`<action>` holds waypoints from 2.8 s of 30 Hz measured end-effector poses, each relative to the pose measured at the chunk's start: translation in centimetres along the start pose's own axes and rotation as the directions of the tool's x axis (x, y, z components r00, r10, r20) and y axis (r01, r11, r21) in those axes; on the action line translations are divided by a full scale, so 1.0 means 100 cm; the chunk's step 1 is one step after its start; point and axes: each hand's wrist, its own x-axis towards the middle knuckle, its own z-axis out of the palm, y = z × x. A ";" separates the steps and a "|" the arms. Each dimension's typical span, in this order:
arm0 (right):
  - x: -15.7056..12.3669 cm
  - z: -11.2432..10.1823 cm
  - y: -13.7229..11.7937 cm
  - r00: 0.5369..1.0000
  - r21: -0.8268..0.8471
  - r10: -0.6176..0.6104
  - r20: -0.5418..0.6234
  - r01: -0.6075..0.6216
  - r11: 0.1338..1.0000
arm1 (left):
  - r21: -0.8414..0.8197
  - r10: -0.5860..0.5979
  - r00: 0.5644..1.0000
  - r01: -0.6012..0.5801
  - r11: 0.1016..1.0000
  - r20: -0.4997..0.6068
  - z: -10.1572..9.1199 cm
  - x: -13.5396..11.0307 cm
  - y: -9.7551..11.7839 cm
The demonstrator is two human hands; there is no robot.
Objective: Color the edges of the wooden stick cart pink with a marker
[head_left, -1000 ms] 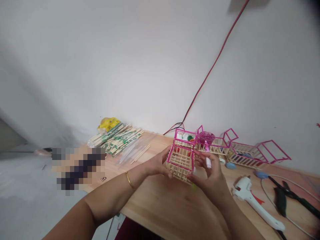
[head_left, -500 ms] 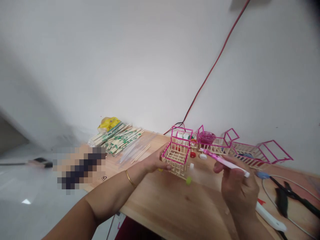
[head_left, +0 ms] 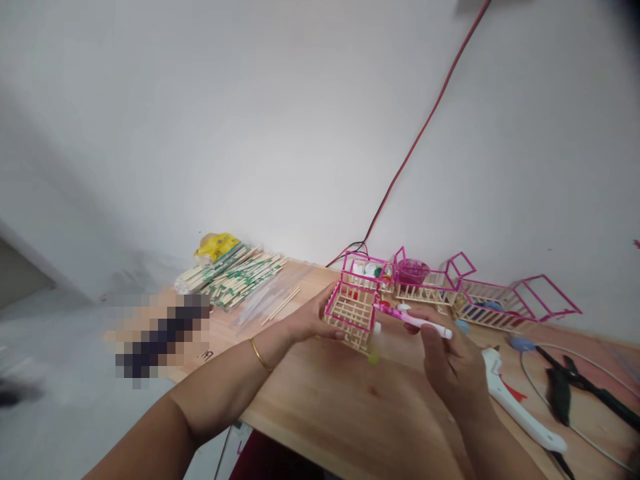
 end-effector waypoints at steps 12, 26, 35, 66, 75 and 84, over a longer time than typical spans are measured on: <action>-0.002 -0.003 -0.010 0.989 0.121 -0.136 0.058 0.129 0.984 | 0.083 0.019 0.995 -0.010 0.996 -0.102 -0.003 0.002 -0.001; -0.003 -0.002 -0.012 0.982 0.082 -0.185 0.035 0.181 0.980 | 0.198 0.072 0.972 -0.028 0.980 -0.222 -0.003 0.004 0.000; -0.003 0.008 -0.013 0.974 0.143 -0.196 0.109 0.180 0.973 | 0.289 0.106 0.965 -0.033 0.957 -0.240 -0.009 0.003 -0.009; -0.002 0.009 -0.017 0.966 0.154 -0.219 0.139 0.197 0.968 | 0.489 0.154 0.959 -0.018 0.872 -0.239 -0.006 0.000 -0.004; 0.000 0.008 -0.019 0.954 0.097 -0.270 0.127 0.259 0.961 | 0.517 0.145 0.963 -0.007 0.856 -0.227 -0.006 0.001 -0.003; 0.000 0.008 -0.016 0.949 0.084 -0.292 0.118 0.284 0.955 | 0.580 0.164 0.959 0.001 0.814 -0.232 -0.006 0.000 -0.003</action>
